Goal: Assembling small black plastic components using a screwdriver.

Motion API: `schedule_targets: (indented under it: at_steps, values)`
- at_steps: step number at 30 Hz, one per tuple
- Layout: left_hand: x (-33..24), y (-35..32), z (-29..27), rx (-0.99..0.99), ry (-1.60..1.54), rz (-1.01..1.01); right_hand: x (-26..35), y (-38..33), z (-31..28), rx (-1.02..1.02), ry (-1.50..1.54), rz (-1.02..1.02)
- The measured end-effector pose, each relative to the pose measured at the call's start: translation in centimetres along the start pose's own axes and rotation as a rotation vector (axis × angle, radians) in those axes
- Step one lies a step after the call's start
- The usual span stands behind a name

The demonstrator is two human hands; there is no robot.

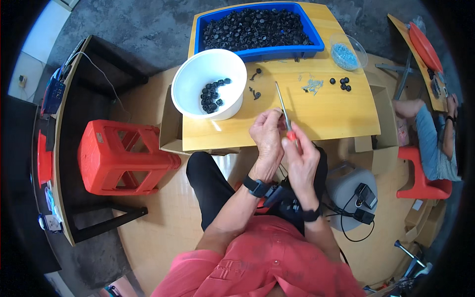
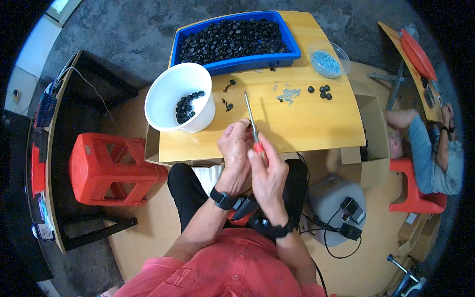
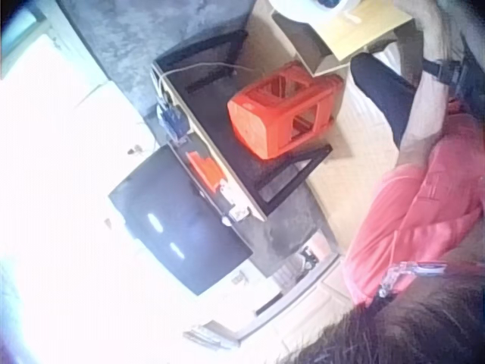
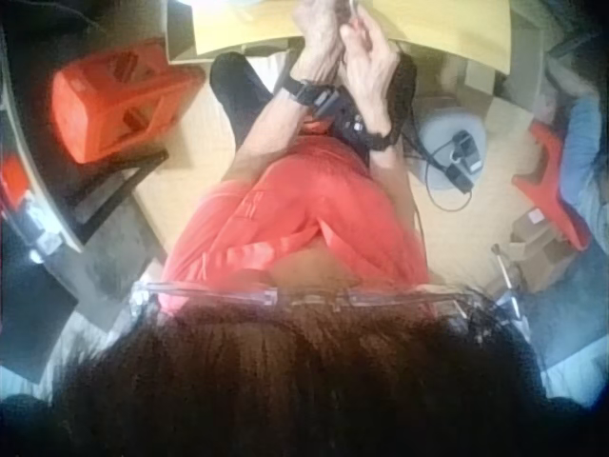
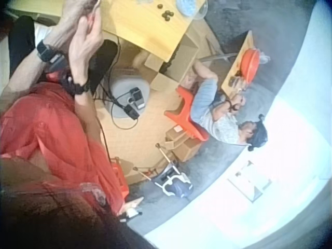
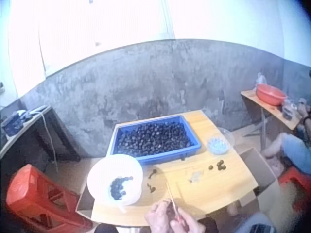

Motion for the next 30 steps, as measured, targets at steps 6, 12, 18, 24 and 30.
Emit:
schedule_targets:
  at_steps: [6, 12, 18, 24, 30]
  values:
    - [-1.0, 1.7, -0.1, 0.184, -0.153, -0.022, -2.0, 1.6, -1.1, -0.001, 0.065, -0.064]
    - [-1.1, 1.7, -0.9, 0.217, -0.225, -0.059, -1.6, 6.0, -0.5, -0.08, -0.677, -0.522]
    - [-1.3, 1.1, -1.1, 0.306, -0.211, -0.084, -1.1, 7.3, -0.1, -0.083, -0.836, -0.666]
    - [-2.6, -1.1, -1.5, 0.439, -0.138, -0.076, 1.3, 4.7, 0.6, 0.158, -0.029, -0.365]
    - [-3.9, -3.9, -1.9, 0.499, -0.102, -0.074, 2.9, 2.3, 0.6, 0.213, 0.065, -0.442]
Point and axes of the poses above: each hand's wrist, its own y-axis towards the middle knuckle, its own z-axis out of the palm, x = y × z, the point moved 4 cm from there along y, towards the middle knuckle, and after that the axes turned 6 degrees about -x, right-handed, at the moved point
